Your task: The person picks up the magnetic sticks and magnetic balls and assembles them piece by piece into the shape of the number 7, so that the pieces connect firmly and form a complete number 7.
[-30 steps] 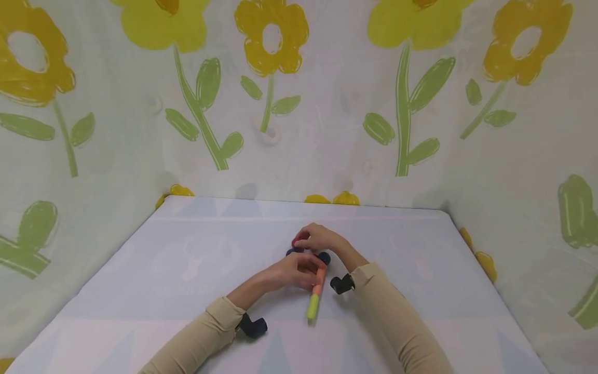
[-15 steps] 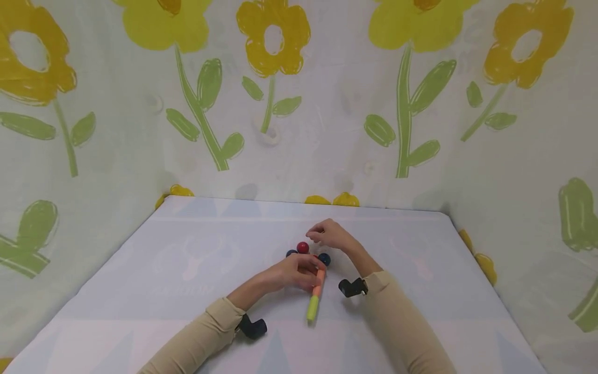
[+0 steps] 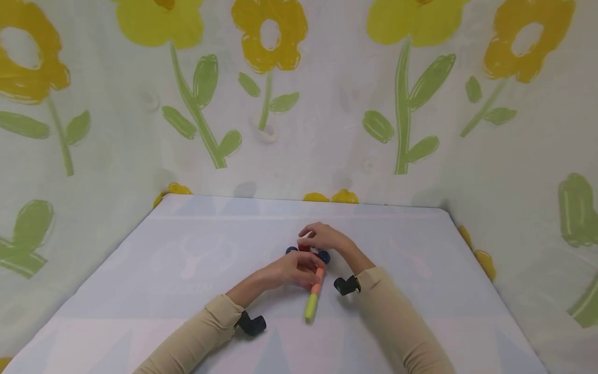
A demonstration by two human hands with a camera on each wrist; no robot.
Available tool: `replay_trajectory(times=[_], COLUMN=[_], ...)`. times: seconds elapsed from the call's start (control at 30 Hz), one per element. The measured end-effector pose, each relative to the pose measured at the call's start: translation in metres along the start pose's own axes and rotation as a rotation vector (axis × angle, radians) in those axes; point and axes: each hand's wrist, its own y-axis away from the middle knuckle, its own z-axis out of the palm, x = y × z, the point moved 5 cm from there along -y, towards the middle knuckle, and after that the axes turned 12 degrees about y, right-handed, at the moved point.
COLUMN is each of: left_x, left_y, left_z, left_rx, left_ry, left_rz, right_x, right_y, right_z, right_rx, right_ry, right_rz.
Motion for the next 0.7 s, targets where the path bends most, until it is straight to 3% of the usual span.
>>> replay_trajectory(times=[0.27,0.5,0.7], left_x=[0.0,-0.003,-0.002], left_y=[-0.001,0.0,0.0], left_z=[0.0,0.002,0.001], left_rx=[0.013,0.021,0.024], left_ry=[0.007,0.012,0.032], left_rz=[-0.002,-0.011,-0.019], right_x=[0.004,0.012,0.011], right_y=[0.0,0.012,0.033], right_z=[0.0,-0.006,-0.02], right_rx=[-0.029,0.073,0.119], right_ry=[0.045,-0.052,-0.076], right_rz=[-0.016,0.038,-0.005])
